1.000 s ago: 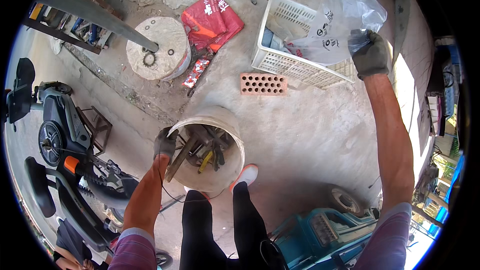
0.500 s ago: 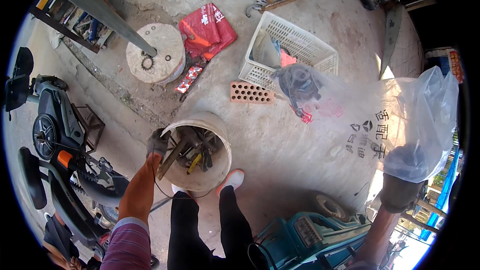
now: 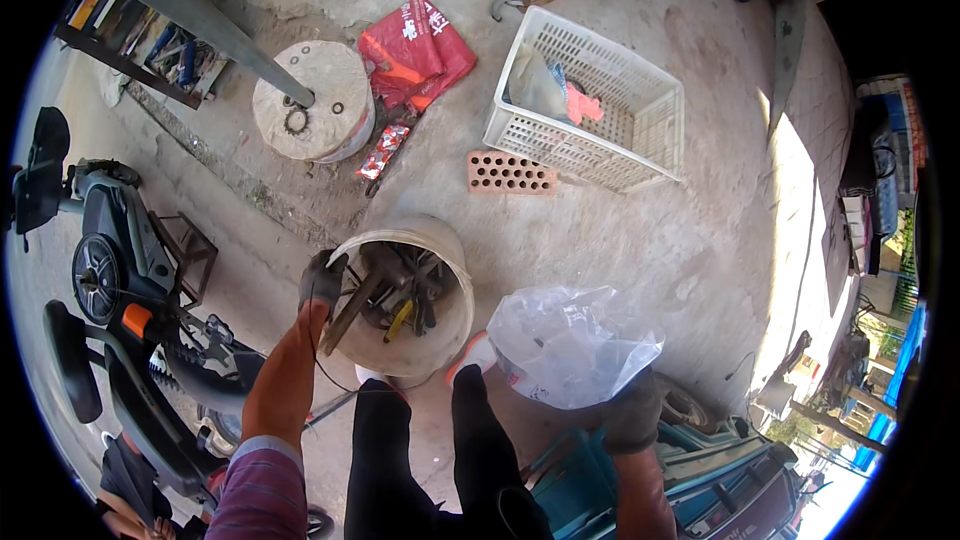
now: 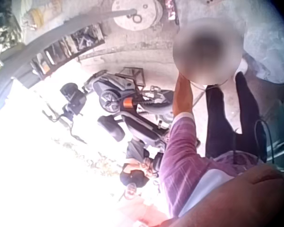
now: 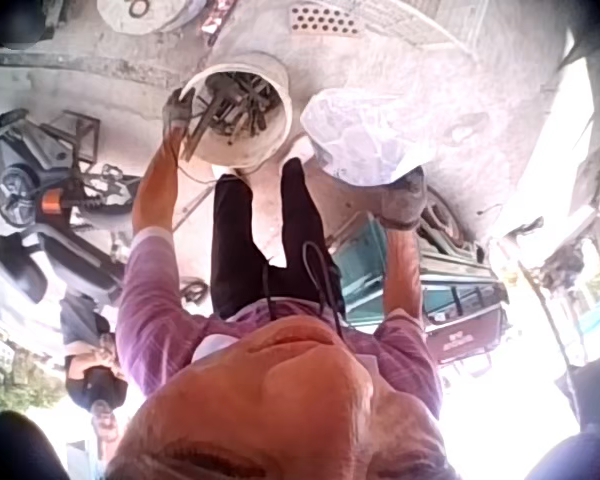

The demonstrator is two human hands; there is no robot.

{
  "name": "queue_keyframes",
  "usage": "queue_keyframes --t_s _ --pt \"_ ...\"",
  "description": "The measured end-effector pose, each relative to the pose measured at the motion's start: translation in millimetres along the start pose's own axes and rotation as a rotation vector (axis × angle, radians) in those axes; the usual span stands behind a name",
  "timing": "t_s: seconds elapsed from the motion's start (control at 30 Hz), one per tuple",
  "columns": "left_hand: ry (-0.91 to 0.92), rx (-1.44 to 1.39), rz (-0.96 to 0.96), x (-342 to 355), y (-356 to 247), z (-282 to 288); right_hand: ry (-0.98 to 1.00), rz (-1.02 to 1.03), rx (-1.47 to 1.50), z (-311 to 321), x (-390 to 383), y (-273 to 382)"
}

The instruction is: The person puts on gloves and inspects two scooter wheels on the ground. They use a tire lever to pry at the tire bead, then retrieve a plastic bag containing small parts and place it on the floor.

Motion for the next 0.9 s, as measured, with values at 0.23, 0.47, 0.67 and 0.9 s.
queue_keyframes --t_s 0.23,0.47,0.67,0.9 --pt "0.054 -0.162 0.053 -9.3 9.5 3.4 0.142 0.073 -0.273 -27.0 -107.1 -4.5" --pt "0.017 -0.116 0.035 -74.3 34.1 42.4 0.280 -0.091 -0.344 -53.3 -214.3 -45.7" --pt "-0.064 -0.478 0.091 -229.5 91.7 105.9 0.257 -0.031 -0.197 -85.1 -263.7 19.1" --pt "0.234 -0.166 -0.513 -425.3 11.5 119.6 0.614 0.158 -0.009 -177.0 -335.0 58.9"
Point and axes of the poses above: each hand's wrist, its own x-axis towards the middle knuckle, its own z-axis out of the back of the hand, y = z × x, the point moved 10 cm from there along x, towards the middle knuckle, and after that the axes turned 5 degrees about -z, right-handed, at the moved point
